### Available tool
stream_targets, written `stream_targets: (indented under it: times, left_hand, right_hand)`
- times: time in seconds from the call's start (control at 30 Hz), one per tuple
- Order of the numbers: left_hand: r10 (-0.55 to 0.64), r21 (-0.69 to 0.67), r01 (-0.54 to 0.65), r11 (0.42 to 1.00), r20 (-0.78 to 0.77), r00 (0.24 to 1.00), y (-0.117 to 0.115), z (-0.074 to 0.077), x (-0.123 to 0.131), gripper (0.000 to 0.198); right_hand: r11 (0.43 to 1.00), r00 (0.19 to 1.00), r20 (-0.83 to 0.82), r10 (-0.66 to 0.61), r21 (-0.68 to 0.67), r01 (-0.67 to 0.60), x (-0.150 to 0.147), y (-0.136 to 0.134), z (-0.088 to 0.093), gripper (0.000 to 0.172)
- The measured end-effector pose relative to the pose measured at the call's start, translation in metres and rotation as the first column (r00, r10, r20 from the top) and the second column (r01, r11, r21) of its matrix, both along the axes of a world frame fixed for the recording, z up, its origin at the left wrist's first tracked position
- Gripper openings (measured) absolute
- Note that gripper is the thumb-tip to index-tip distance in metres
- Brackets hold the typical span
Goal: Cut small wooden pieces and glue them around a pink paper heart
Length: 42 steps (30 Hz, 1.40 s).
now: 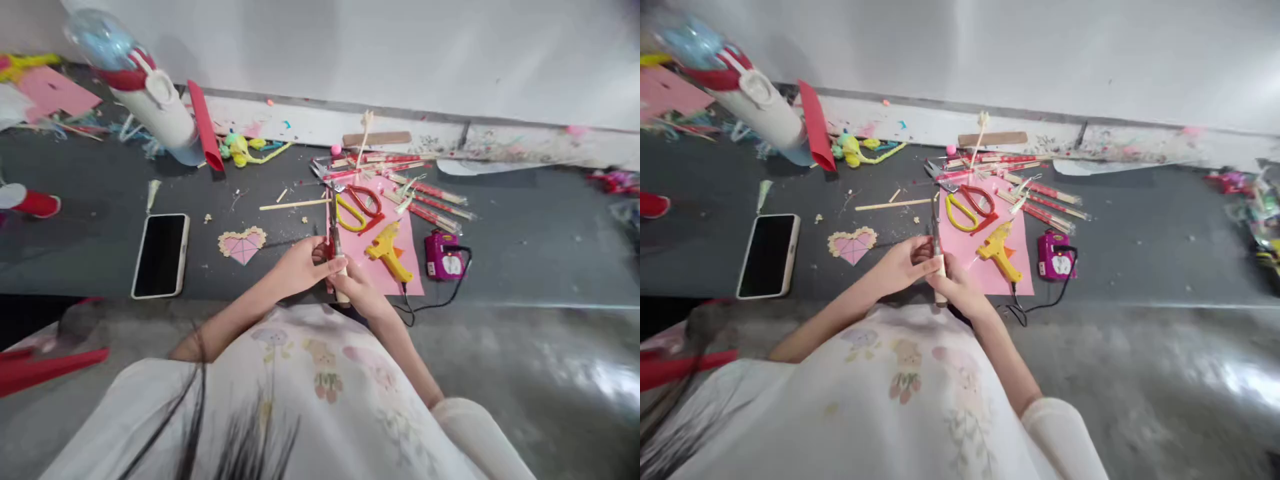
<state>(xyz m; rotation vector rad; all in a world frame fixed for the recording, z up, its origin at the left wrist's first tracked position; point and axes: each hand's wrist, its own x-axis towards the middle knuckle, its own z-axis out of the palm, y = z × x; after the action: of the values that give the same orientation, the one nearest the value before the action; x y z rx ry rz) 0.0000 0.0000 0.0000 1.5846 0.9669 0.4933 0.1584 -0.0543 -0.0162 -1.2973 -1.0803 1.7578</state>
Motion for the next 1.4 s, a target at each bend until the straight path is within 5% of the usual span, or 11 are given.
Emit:
stream_targets:
  times: [0.13,0.2,0.33,0.4,0.57,0.9,1.4]
  left_hand:
    - [0.227,0.347,-0.113,0.931,-0.311,0.923,-0.002,0.020,-0.016,0.043]
    - [0.326,0.572,-0.095,0.815,-0.316,0.891,0.000,0.028,-0.021,0.030]
    - [0.469,0.877,0.065,0.477,-0.317,0.824,0.014,0.039,-0.026,0.025]
    - [0.502,0.896,0.152,0.417,-0.366,0.784,0.022,0.041,-0.027,0.024]
    - [0.507,0.855,0.222,0.468,-0.466,0.725,0.029,0.040,-0.028,0.025]
    - [0.404,0.796,0.178,0.579,-0.470,0.785,0.029,0.040,-0.032,0.027]
    - [0.363,0.777,0.174,0.605,-0.464,0.808,0.031,0.042,-0.034,0.028]
  right_hand:
    - [0.999,0.999,0.052,-0.002,-0.033,0.004,0.002,0.000,0.002,0.040]
    - [0.999,0.997,0.070,0.012,-0.043,-0.009,0.003,-0.001,0.003,0.041]
    - [0.998,0.998,0.046,0.045,-0.046,-0.043,0.002,-0.004,0.005,0.041]
    - [0.996,0.998,0.012,0.066,-0.060,-0.065,0.001,-0.006,0.007,0.041]
    - [0.993,0.994,-0.073,0.085,-0.080,-0.091,-0.001,-0.008,0.008,0.043]
    - [0.989,0.991,-0.056,0.125,-0.076,-0.129,0.003,-0.007,0.005,0.047]
    - [0.987,0.986,-0.070,0.149,-0.055,-0.153,0.004,-0.008,0.004,0.041]
